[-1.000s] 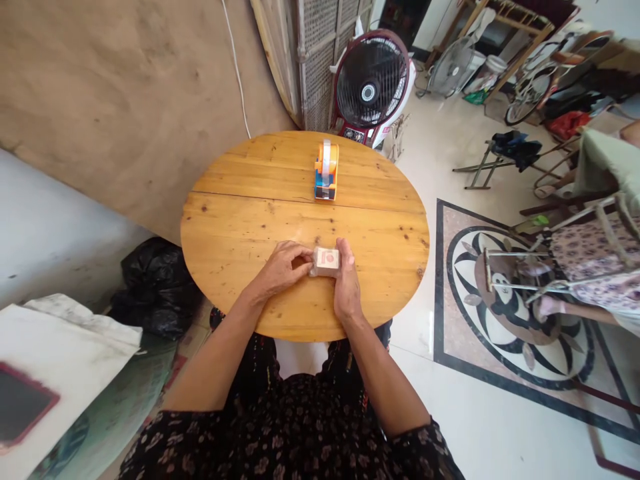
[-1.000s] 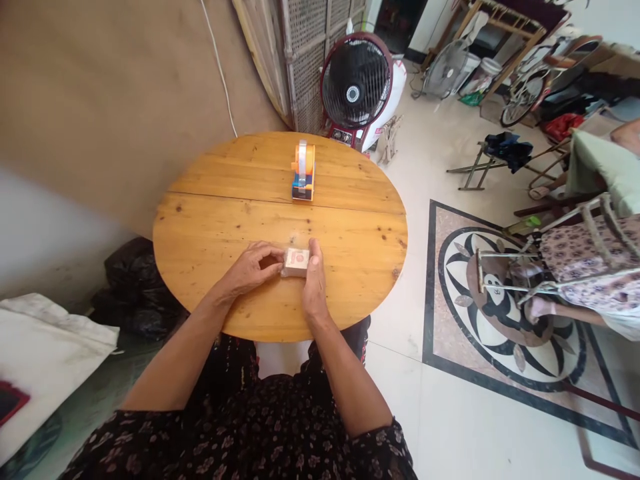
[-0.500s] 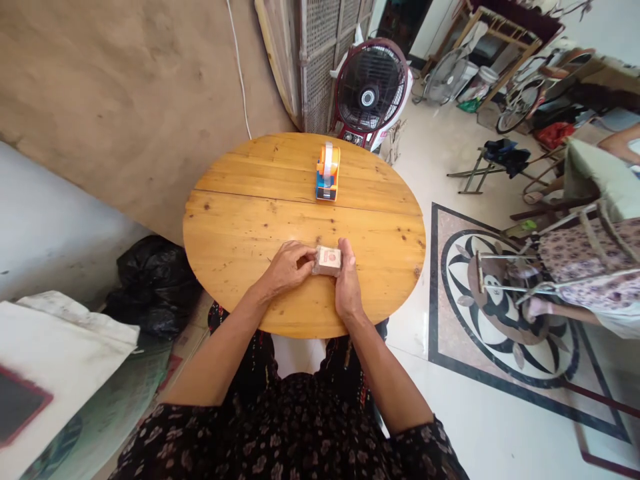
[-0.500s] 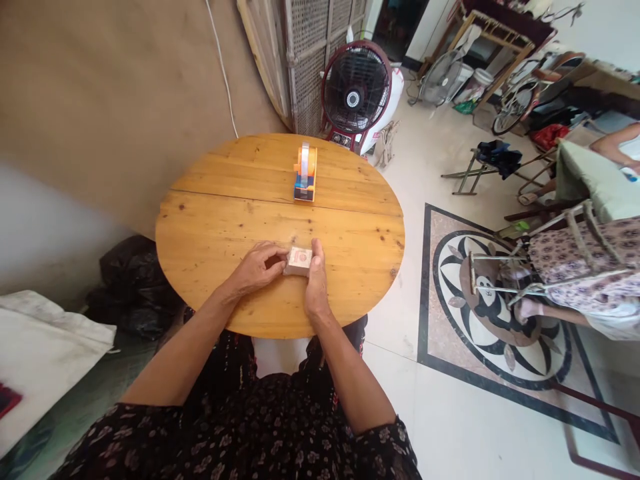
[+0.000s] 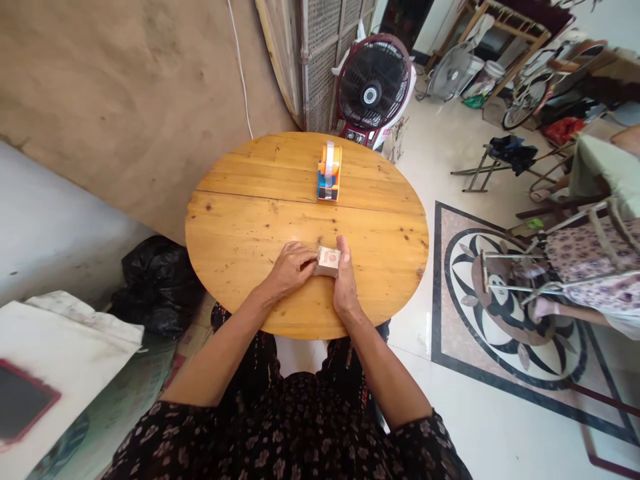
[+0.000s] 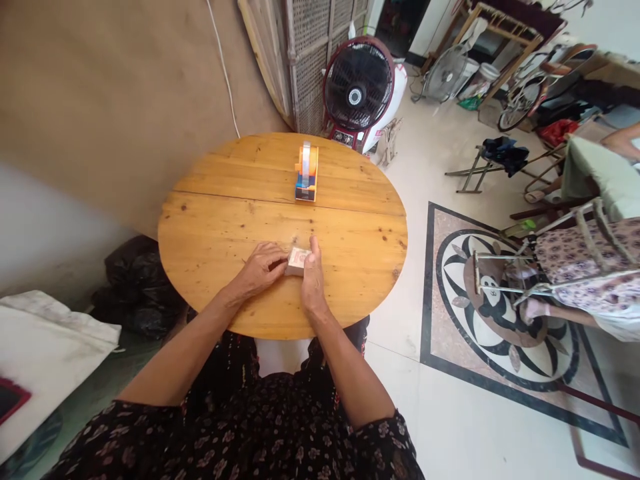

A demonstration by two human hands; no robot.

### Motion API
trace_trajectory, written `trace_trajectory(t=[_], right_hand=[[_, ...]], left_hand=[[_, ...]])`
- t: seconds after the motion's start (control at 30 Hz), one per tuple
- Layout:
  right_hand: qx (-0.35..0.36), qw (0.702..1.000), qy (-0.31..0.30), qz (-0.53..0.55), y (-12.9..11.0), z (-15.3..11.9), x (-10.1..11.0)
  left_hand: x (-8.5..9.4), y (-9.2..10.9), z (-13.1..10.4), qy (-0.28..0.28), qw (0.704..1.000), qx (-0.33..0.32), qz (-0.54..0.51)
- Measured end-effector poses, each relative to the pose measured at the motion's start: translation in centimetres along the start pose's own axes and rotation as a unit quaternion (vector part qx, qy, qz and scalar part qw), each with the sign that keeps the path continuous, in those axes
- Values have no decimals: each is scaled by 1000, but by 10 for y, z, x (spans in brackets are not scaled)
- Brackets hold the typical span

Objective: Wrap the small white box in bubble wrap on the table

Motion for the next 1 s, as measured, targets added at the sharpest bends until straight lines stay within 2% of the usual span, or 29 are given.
trace_trajectory(t=[0.13,0.23,0.37,0.47,0.63,0.77,0.87,1.0], right_hand=[[-4,999,3,34,-2,3,10],[17,998,46,27,-7,1,37],[21,995,99,12,-8,-16,77],[24,992,127,5,-7,-32,94],[59,990,96,-86,-17,-40,87],[83,988,67,-110,-20,-35,79],[78,988,39,-126,-17,-32,71],[65,980,1,-189,-18,-28,55]], left_hand=[[7,-5,-3,39,999,24,-16],[16,-14,-5,75,995,43,-52],[27,-25,-7,119,988,64,-76],[32,-26,-7,138,985,63,-79],[35,-17,-6,132,986,43,-94],[21,-3,-2,55,993,5,-109],[7,1,-2,-5,993,7,-116],[-1,0,-2,-28,991,31,-127]])
Point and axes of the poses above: each hand's wrist, its own z-axis towards the middle knuckle, its own x-axis out of the back of the hand, y = z × x, the point moved 10 cm from there along z, towards the middle knuckle, and after that the axes turned 1 degree about -z, right-handed, at the moved point
